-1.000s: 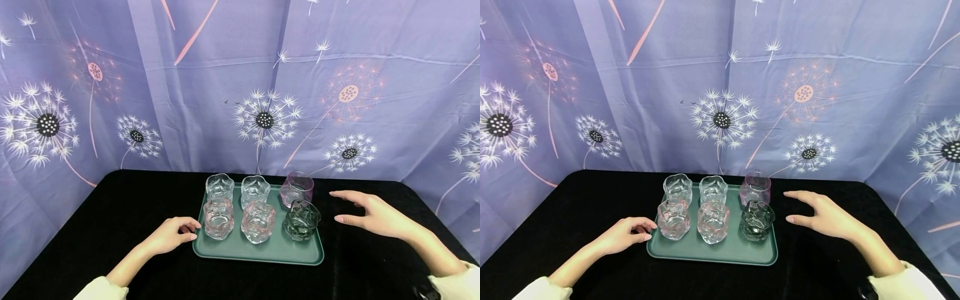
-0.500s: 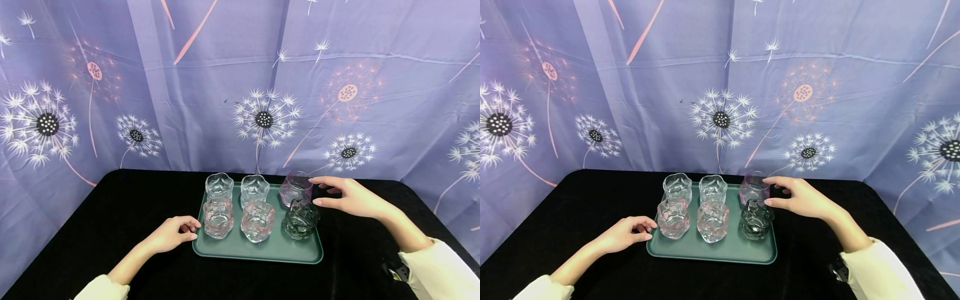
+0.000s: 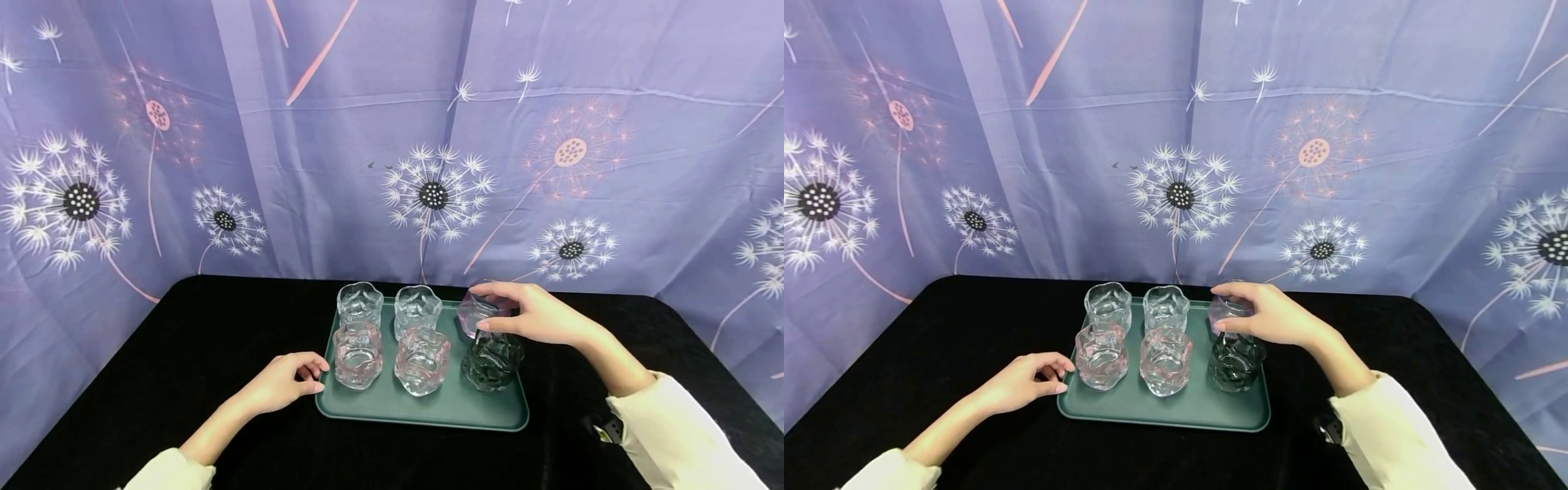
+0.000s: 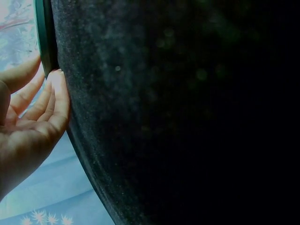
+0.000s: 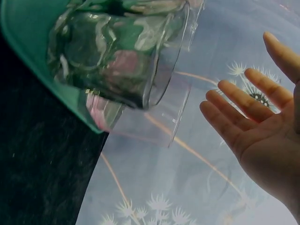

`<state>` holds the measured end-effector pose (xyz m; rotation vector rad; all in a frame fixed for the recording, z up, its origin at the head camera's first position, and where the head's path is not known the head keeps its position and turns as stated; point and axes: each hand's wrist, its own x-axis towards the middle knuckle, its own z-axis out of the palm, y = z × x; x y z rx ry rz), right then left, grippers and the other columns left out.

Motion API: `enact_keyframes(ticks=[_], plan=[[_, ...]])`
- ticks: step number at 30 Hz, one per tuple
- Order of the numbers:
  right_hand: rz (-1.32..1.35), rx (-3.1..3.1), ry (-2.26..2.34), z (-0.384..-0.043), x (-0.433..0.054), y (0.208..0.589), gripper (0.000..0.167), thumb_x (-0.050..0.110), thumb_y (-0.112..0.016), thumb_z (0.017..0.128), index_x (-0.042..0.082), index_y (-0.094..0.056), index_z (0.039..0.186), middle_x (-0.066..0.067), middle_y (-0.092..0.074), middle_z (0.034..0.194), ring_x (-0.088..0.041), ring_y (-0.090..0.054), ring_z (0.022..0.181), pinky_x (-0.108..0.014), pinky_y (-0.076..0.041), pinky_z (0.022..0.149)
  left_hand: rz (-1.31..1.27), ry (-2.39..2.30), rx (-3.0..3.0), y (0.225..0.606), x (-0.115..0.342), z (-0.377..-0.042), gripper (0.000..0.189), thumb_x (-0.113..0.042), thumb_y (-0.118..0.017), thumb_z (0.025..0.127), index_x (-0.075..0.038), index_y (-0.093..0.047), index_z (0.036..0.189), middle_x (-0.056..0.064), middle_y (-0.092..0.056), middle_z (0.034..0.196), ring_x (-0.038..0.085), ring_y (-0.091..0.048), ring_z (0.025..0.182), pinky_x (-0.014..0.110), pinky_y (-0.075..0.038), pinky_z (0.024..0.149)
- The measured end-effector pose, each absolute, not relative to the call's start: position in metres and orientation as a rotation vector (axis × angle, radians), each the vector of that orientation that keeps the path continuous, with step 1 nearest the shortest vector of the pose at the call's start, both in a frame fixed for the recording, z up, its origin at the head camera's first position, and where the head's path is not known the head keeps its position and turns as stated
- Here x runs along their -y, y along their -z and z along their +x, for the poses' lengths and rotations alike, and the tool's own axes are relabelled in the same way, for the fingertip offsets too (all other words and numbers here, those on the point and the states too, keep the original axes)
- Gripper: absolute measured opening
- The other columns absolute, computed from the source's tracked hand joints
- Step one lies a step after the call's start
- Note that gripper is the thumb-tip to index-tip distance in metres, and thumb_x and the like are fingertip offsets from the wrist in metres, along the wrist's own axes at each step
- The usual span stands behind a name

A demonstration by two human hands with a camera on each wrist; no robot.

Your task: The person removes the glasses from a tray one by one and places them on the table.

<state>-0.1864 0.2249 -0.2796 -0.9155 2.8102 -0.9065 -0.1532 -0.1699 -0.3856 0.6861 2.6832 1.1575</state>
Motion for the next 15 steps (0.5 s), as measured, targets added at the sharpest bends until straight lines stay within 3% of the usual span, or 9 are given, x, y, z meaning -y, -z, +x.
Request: enact_keyframes(ticks=[10, 15], plan=[[-0.919, -2.721, 0.957, -0.195, -0.204, 0.281, 0.056, 0.032, -0.07, 0.08, 0.01, -0.052, 0.127, -0.006, -0.059, 0.116, -0.025, -0.056, 0.104, -0.038, -0.048, 0.078, 0.695, -1.167, -2.68, 0.385, 0.169, -0.153, 0.019, -0.012, -0.07, 0.078, -0.008, -0.061, 0.094, -0.001, -0.055, 0.082, 0.008, -0.052, 0.072, 0.024, -0.043, 0.063], [-0.923, -2.729, 0.951, -0.198, -0.191, 0.279, 0.054, 0.033, -0.07, 0.079, 0.012, -0.053, 0.126, -0.006, -0.056, 0.122, -0.025, -0.054, 0.106, -0.04, -0.044, 0.086, 0.702, -1.171, -2.681, 0.385, 0.169, -0.153, 0.019, -0.011, -0.071, 0.078, -0.008, -0.061, 0.094, -0.002, -0.055, 0.082, 0.008, -0.051, 0.072, 0.024, -0.043, 0.063]])
